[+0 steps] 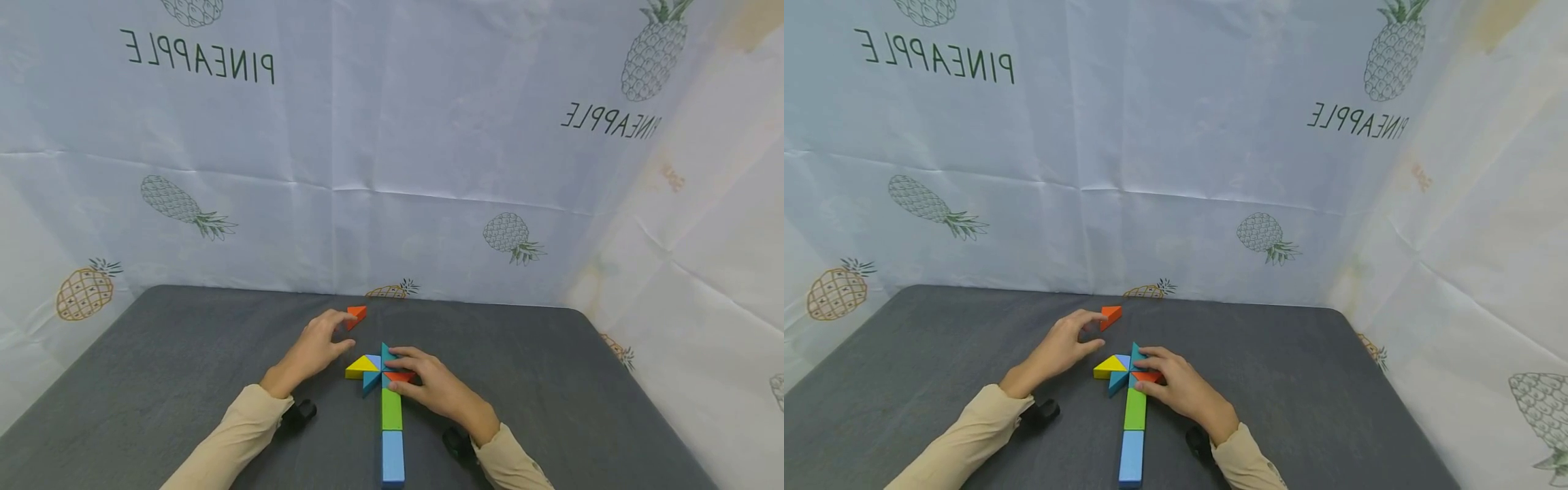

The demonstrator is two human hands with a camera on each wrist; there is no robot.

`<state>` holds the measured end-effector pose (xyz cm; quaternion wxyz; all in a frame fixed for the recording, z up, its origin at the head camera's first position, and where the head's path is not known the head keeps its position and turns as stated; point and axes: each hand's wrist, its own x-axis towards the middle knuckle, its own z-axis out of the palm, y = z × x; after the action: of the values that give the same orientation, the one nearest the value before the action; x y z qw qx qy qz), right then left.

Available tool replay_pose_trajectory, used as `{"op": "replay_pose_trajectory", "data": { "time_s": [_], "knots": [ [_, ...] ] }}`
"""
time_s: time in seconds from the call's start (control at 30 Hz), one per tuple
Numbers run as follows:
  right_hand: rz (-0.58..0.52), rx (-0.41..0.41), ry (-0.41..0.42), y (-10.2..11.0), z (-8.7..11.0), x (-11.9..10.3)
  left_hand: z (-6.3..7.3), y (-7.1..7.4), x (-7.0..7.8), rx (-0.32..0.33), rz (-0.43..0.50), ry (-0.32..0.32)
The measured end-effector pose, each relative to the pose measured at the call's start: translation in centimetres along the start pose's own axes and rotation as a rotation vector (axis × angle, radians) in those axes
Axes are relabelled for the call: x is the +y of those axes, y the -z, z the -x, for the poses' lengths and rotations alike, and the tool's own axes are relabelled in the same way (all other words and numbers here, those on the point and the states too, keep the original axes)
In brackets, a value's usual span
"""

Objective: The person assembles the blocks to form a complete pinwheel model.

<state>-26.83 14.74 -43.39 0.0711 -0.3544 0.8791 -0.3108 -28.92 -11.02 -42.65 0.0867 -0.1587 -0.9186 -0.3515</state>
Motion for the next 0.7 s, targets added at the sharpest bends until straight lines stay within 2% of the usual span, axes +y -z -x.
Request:
{"op": "replay_pose_trajectory", "data": {
  "time_s": [0.43,0.7],
  "knots": [
    [-0.002,-0.003,-0.023,0.1,0.2,-0.1,-1.8,0.1,-0.8,-0.052,0.004,0.064],
    [0.002,0.002,-0.005,0.1,0.1,-0.1,-2.2,-0.2,-1.3,-0.067,-0.006,0.064]
  ]
}}
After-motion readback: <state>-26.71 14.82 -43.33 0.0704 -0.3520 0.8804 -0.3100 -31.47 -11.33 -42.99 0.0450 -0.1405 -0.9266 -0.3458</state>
